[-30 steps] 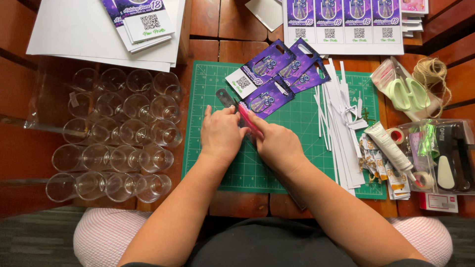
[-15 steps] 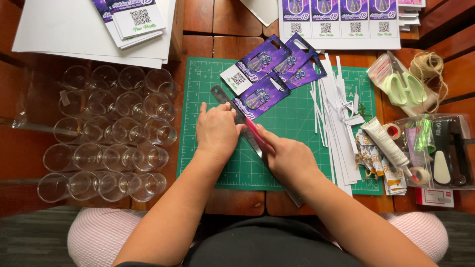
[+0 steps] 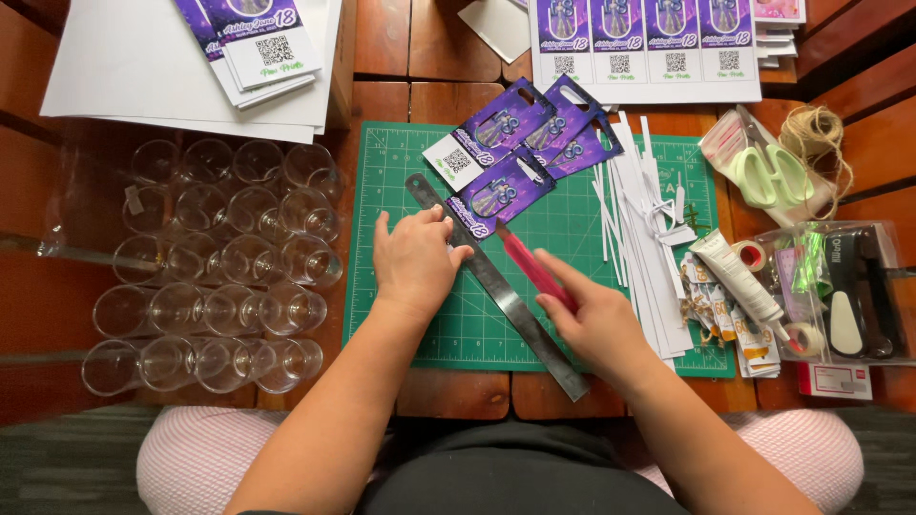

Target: The person uses a pink utility knife and a metal ruler to cut purple paper tags on a green cutting mat. They trim the edges of each tag, separate the cut pieces, and stack them on the table.

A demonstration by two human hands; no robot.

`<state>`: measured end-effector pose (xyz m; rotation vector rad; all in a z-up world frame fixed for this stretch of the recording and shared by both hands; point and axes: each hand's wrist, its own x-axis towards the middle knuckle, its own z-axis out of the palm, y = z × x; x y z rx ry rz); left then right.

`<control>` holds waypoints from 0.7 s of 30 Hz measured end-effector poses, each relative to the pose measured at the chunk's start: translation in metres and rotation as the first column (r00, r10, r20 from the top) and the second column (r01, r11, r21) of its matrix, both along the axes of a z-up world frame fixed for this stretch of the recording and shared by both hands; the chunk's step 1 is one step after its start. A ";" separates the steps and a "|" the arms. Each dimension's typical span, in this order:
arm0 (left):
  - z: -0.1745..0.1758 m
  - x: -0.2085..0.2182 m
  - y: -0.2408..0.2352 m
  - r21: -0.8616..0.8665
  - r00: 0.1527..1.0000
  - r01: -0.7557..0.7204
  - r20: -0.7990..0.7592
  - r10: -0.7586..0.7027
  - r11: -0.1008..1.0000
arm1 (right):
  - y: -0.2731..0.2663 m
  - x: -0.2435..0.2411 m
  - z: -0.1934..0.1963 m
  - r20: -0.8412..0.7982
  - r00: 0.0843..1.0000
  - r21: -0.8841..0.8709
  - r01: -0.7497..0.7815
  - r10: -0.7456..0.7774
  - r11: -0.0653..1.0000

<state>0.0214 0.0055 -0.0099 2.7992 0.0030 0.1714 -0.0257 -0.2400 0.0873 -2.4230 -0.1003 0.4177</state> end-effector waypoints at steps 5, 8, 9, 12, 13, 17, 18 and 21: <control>0.005 -0.014 0.004 -0.036 0.987 0.001 0.159 0.005 0.999 | -0.044 -0.002 -0.026 -0.272 0.949 0.574 0.294 -0.160 0.764; 0.003 -0.020 0.004 -0.106 0.961 0.001 0.275 0.029 0.994 | -0.075 0.000 -0.026 -0.384 0.907 0.712 0.411 -0.175 0.570; 0.001 -0.023 0.004 -0.152 0.942 -0.001 0.331 0.051 0.988 | -0.085 0.000 -0.025 -0.414 0.891 0.754 0.452 -0.190 0.477; 0.019 -0.025 0.003 -0.190 0.966 0.024 0.258 0.026 0.981 | -0.101 0.006 -0.004 -0.512 0.812 0.782 0.576 -0.281 0.237; 0.021 -0.026 0.003 -0.193 0.966 0.025 0.257 0.026 0.981 | -0.109 0.006 -0.007 -0.512 0.811 0.781 0.576 -0.283 0.239; 0.028 -0.026 0.008 -0.309 0.959 0.036 0.278 0.054 0.950 | -0.123 0.013 -0.007 -0.412 0.895 0.910 0.414 -0.172 -0.030; 0.029 -0.026 0.006 -0.347 0.954 0.042 0.293 0.066 0.937 | -0.124 0.013 -0.003 -0.368 0.899 0.927 0.376 -0.236 -0.012; 0.026 -0.024 0.008 -0.329 0.920 0.074 0.387 0.063 0.941 | -0.132 0.019 -0.004 -0.402 0.845 0.898 0.439 -0.353 0.028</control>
